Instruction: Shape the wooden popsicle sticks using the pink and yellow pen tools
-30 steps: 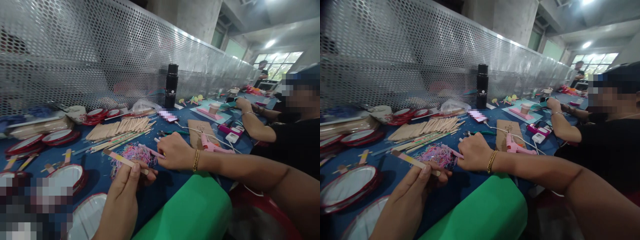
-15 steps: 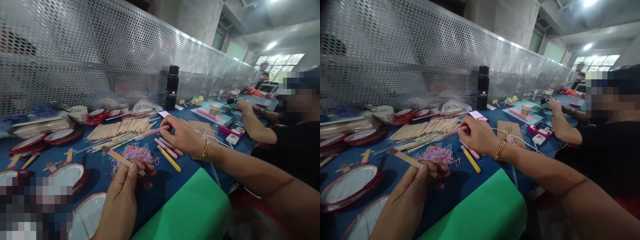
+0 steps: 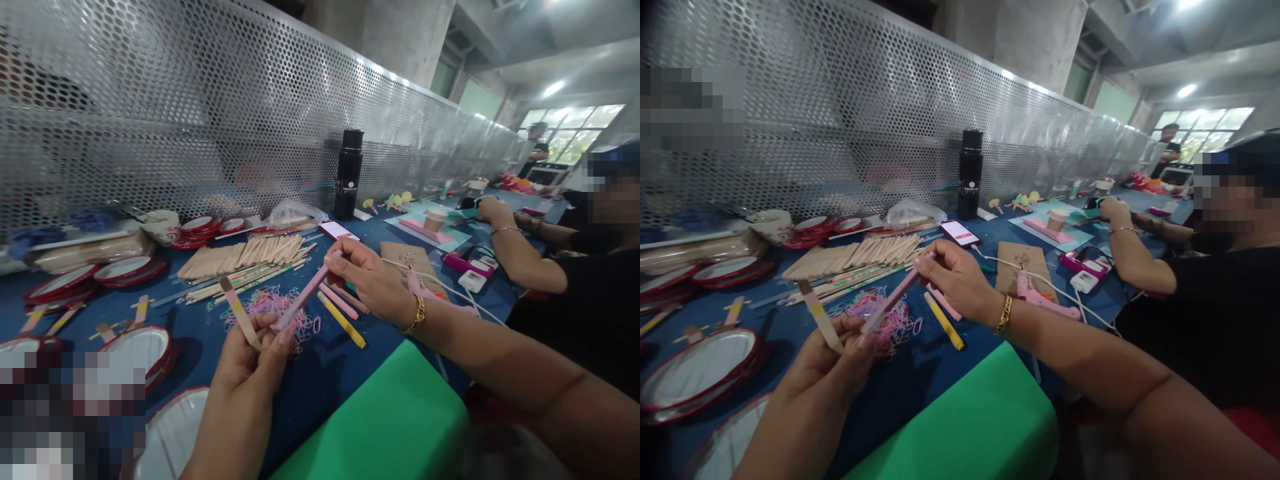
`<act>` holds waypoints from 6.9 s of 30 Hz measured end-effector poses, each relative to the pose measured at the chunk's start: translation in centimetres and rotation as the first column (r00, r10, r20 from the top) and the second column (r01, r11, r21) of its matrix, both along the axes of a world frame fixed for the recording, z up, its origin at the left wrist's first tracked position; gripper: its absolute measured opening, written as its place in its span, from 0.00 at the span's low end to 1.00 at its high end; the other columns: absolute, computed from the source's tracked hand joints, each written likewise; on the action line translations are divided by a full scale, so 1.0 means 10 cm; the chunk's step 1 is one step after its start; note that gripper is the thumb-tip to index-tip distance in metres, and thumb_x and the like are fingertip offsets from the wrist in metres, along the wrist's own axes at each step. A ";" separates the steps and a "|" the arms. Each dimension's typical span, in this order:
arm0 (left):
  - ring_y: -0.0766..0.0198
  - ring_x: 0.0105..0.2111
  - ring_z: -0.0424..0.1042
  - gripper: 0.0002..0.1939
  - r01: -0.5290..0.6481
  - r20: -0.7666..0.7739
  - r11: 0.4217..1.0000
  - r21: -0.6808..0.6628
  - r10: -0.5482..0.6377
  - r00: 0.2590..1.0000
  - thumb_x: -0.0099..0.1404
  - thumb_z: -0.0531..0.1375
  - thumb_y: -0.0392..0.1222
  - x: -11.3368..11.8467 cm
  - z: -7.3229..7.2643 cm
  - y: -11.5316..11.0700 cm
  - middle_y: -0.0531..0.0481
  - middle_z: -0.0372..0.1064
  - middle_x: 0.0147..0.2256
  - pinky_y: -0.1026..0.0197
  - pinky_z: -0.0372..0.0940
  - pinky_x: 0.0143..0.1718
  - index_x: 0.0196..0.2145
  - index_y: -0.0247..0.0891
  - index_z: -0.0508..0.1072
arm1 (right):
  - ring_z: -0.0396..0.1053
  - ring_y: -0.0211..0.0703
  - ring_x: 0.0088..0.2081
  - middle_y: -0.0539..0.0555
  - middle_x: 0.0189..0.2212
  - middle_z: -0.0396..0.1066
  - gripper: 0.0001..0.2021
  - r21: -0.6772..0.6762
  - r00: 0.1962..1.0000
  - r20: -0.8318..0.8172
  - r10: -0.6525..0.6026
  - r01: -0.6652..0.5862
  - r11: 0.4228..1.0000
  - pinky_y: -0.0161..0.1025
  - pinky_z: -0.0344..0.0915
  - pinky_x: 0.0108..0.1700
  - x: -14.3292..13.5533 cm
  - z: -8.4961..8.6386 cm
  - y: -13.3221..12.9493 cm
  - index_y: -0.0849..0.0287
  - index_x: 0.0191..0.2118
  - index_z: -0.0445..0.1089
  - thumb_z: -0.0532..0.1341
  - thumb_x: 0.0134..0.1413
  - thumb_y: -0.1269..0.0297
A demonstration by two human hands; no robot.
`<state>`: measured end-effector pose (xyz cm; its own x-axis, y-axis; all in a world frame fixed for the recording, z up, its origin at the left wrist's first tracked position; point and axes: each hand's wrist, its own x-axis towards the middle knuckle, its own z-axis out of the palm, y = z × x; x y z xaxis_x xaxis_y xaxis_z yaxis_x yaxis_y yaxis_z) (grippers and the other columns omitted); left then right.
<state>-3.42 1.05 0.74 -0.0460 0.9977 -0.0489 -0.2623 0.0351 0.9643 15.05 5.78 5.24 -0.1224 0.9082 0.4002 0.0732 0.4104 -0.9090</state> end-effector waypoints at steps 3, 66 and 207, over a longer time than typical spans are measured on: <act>0.71 0.18 0.59 0.24 0.017 -0.092 1.000 0.015 -0.015 0.996 0.49 0.72 0.48 -0.01 -0.03 0.03 0.62 0.62 0.20 0.70 0.54 0.20 0.42 0.43 0.70 | 0.61 0.33 0.27 0.45 0.25 0.62 0.11 -0.011 0.999 -0.029 0.024 -0.024 1.000 0.34 0.61 0.31 -0.02 -0.01 -0.04 0.58 0.32 0.63 0.60 0.60 0.56; 0.64 0.24 0.68 0.17 0.180 0.053 0.984 -0.015 -0.179 0.982 0.63 0.59 0.57 0.03 -0.10 -0.03 0.52 0.68 0.25 0.68 0.57 0.17 0.29 0.39 0.69 | 0.68 0.45 0.42 0.56 0.40 0.72 0.10 0.339 0.541 0.816 -0.203 -0.162 0.927 0.41 0.61 0.46 -0.12 -0.24 0.65 0.59 0.42 0.65 0.59 0.53 0.75; 0.70 0.18 0.52 0.20 0.323 -0.270 0.945 -0.053 -0.325 0.906 0.63 0.57 0.60 0.02 -0.05 -0.02 0.57 0.58 0.20 0.67 0.46 0.19 0.28 0.39 0.69 | 0.67 0.36 0.28 0.48 0.25 0.70 0.04 0.128 0.984 0.124 -0.130 0.114 0.985 0.35 0.63 0.31 -0.26 -0.23 -0.31 0.58 0.29 0.68 0.60 0.53 0.70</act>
<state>-3.21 0.86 0.24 0.2671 0.9597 -0.0873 0.0360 0.0806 0.9961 12.49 2.64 2.89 -0.0719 0.8660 0.4949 0.2448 0.4963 -0.8329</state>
